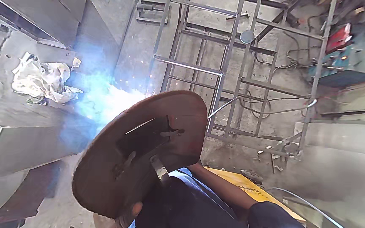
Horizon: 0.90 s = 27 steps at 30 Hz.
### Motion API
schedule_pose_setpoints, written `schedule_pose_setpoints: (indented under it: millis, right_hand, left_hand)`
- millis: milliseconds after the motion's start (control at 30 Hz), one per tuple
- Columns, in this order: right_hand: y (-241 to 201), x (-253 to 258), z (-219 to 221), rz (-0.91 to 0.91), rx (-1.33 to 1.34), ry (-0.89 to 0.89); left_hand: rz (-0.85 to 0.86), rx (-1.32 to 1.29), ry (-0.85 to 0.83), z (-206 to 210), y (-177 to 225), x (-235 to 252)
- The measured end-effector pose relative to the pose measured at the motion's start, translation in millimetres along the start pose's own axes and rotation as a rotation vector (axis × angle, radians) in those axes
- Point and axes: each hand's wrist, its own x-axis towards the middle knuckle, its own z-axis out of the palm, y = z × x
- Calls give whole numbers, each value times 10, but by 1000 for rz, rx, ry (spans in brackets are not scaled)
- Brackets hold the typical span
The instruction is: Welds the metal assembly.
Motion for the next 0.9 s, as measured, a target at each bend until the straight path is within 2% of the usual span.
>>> schedule_pose_setpoints:
  millis: [100, 233, 333, 567, 800, 900]
  right_hand:
    - [47, 17, 26, 14, 47, 25]
    - [5, -5, -19, 2, -106, -28]
    - [-29, -2, -27, 35, -104, -51]
    - [17, 47, 7, 100, -35, -28]
    - [-23, 32, 6, 34, -80, -37]
    - [205, 38, 37, -72, -104, -39]
  left_hand:
    - [25, -11, -31, -122, -104, -97]
    - [26, -26, -22, -99, -101, -64]
    - [19, -13, -12, -139, -132, -109]
    - [41, -20, -26, 108, 64, 104]
    - [38, -38, -35, 88, 62, 118]
    - [-6, -42, -15, 12, 16, 49]
